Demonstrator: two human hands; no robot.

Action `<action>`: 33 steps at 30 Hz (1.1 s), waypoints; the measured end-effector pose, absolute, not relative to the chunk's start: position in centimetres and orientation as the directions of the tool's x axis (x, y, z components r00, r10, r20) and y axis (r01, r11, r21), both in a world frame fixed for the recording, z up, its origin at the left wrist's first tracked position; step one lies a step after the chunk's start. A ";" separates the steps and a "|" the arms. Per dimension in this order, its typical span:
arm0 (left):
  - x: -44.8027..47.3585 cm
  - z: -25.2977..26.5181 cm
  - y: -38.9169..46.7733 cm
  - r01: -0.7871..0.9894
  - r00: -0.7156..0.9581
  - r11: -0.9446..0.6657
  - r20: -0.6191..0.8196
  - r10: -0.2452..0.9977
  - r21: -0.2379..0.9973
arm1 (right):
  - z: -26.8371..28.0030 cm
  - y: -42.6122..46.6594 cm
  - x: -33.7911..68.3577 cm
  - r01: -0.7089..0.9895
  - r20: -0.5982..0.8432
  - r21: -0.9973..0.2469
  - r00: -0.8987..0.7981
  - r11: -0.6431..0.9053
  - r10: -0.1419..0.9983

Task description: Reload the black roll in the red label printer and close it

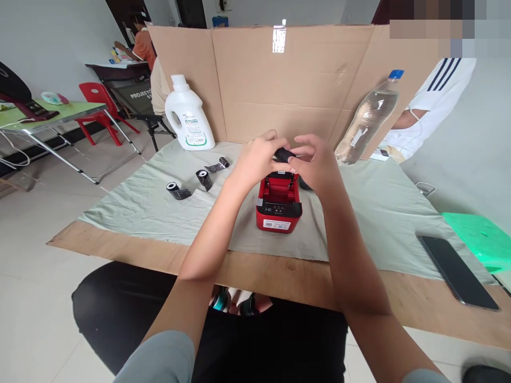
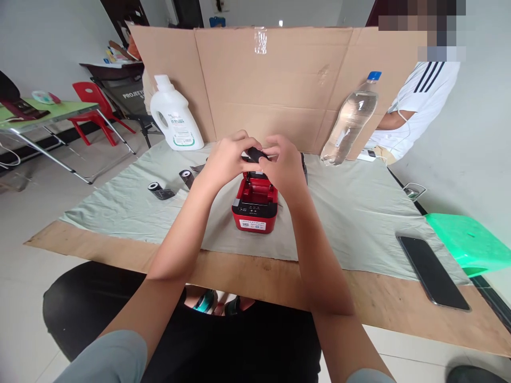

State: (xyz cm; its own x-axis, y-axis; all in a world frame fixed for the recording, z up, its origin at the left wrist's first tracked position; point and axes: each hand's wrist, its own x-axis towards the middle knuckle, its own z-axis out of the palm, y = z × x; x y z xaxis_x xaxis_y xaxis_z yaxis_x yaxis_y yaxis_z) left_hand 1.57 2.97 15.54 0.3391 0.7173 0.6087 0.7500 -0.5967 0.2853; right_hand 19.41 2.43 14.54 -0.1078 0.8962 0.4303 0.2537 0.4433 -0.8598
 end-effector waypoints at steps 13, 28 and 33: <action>0.6 14.9 4.2 0.407 0.314 -0.707 0.638 0.703 0.578 | 14.8 4.1 19.8 -0.020 0.487 -0.873 -0.105 0.488 0.867; -20.5 10.8 5.1 0.706 -0.536 0.222 0.304 0.788 0.672 | 15.8 6.0 22.7 -0.001 0.386 -0.923 0.022 0.386 0.922; -23.8 9.4 6.5 0.750 -0.570 0.421 0.176 0.802 0.511 | 15.6 6.5 23.0 -0.007 0.419 -0.908 -0.009 0.419 0.908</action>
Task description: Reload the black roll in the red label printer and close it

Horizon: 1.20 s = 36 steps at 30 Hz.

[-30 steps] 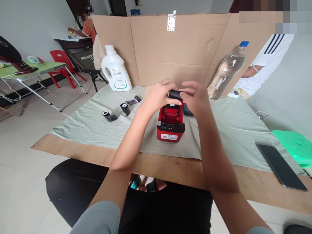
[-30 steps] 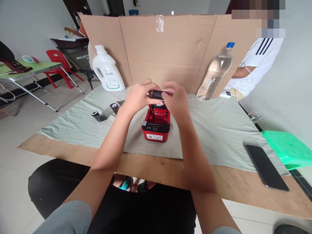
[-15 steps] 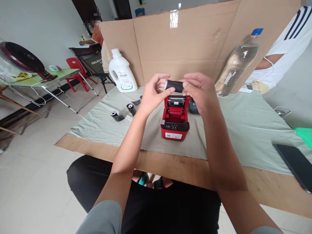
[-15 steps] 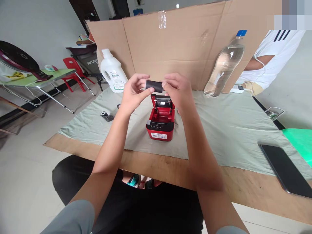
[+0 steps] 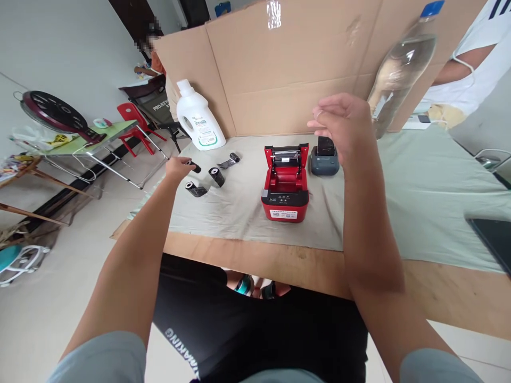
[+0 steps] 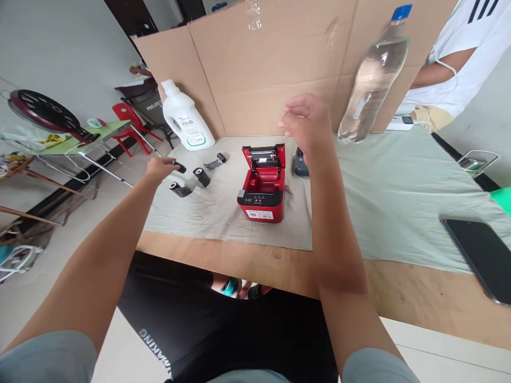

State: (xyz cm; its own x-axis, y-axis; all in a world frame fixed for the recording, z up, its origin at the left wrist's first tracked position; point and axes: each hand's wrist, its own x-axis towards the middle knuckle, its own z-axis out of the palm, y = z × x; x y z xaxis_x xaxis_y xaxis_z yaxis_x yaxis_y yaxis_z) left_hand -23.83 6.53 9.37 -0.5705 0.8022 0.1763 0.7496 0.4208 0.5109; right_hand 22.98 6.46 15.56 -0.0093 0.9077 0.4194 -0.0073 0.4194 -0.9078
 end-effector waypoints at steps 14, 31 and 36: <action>-22.9 5.8 6.3 0.912 -0.377 0.315 0.236 0.896 0.263 | 15.4 6.9 22.0 0.029 0.377 -0.926 0.053 0.376 0.925; -17.2 2.4 6.1 0.937 -0.343 0.292 0.347 0.873 0.192 | 15.6 5.8 21.1 0.180 0.361 -0.918 0.013 0.353 0.932; -16.4 2.0 6.1 0.911 -0.408 0.349 0.346 0.845 0.222 | 15.4 5.9 20.8 0.257 0.395 -0.883 -0.047 0.393 0.918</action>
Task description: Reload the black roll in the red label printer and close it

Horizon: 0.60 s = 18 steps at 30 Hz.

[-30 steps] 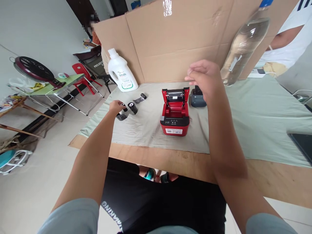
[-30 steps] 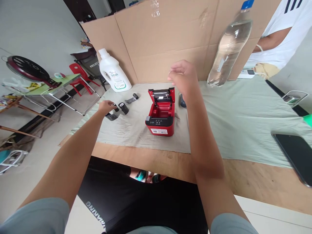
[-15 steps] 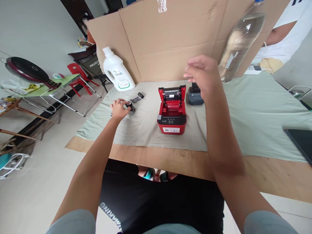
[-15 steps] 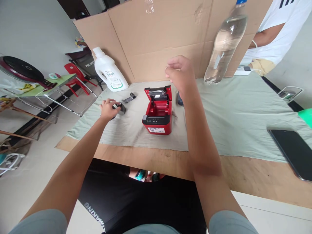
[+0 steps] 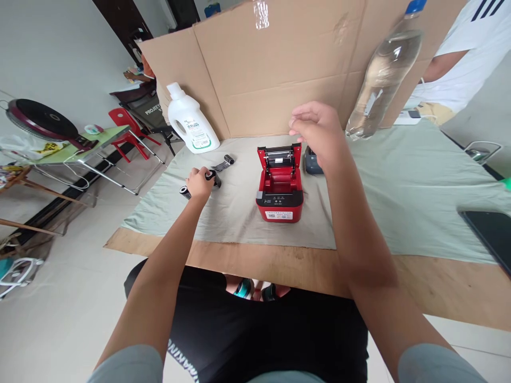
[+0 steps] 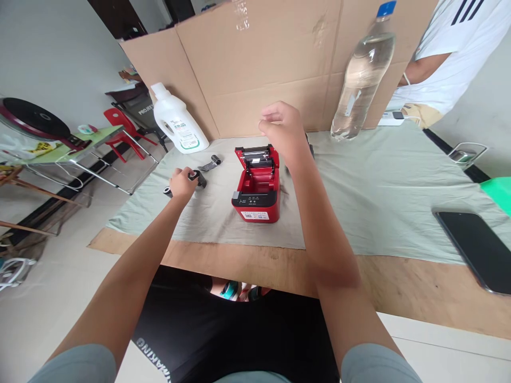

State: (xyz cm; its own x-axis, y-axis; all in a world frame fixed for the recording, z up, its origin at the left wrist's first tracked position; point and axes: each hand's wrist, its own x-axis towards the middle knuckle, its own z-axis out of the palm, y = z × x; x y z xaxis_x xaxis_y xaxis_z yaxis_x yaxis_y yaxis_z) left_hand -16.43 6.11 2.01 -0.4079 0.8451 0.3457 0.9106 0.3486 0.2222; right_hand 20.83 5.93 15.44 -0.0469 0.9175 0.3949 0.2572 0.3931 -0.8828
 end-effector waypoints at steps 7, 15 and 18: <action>-15.1 1.9 6.0 0.881 -0.448 0.346 0.336 0.828 0.321 | 15.2 6.0 19.9 0.269 0.390 -0.879 -0.068 0.394 0.918; -15.2 0.9 5.9 0.919 -0.329 0.179 0.431 0.840 0.352 | 15.1 6.0 19.9 0.280 0.406 -0.862 -0.119 0.423 0.906; -15.5 0.2 6.1 0.898 -0.355 0.175 0.428 0.831 0.404 | 15.1 5.8 19.9 0.266 0.400 -0.869 -0.114 0.416 0.909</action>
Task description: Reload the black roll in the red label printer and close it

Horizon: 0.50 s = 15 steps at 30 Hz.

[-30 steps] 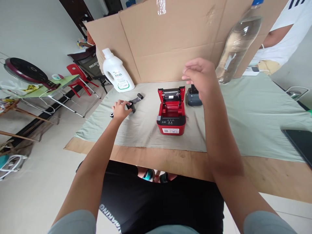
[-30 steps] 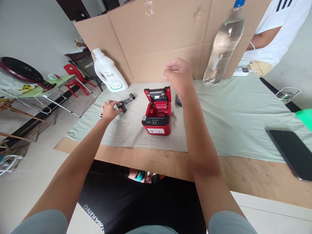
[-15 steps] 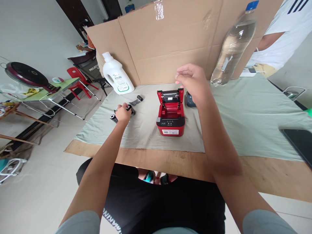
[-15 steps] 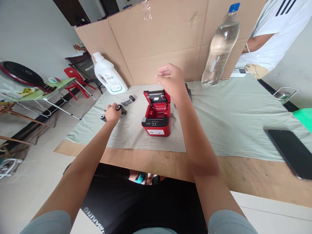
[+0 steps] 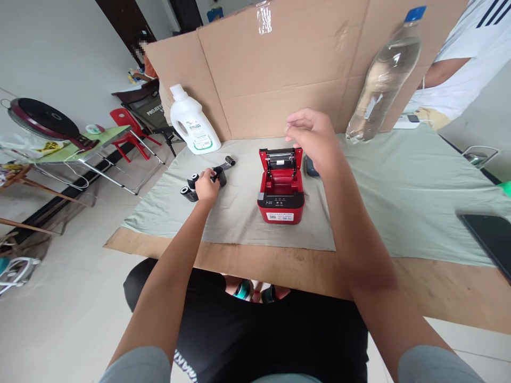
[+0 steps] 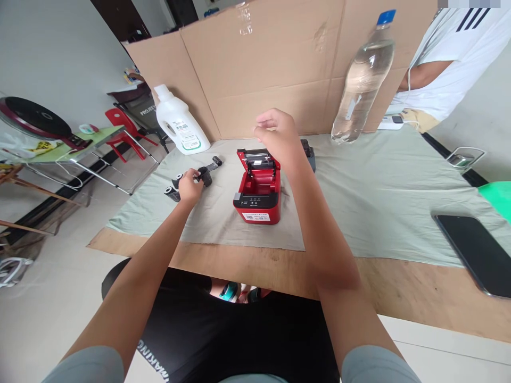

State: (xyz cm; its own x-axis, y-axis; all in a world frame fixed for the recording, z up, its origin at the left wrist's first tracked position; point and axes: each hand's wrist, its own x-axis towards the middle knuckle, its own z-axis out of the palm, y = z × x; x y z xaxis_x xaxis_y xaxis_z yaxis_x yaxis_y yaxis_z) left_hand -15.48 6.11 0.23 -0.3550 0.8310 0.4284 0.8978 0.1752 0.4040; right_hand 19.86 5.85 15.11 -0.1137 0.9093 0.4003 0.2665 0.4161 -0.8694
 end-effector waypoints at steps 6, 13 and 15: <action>-15.3 2.4 7.2 0.841 -0.372 0.055 0.501 0.781 0.539 | 15.3 5.3 19.6 0.205 0.369 -0.902 -0.095 0.381 0.925; -9.2 9.4 4.9 0.446 0.133 -0.540 0.544 0.829 0.714 | 16.4 4.1 19.8 0.191 0.360 -0.903 -0.147 0.384 0.921; -6.5 10.3 3.9 0.373 0.290 -0.591 0.515 0.806 0.715 | 16.9 3.5 20.1 0.230 0.312 -0.903 -0.229 0.363 0.922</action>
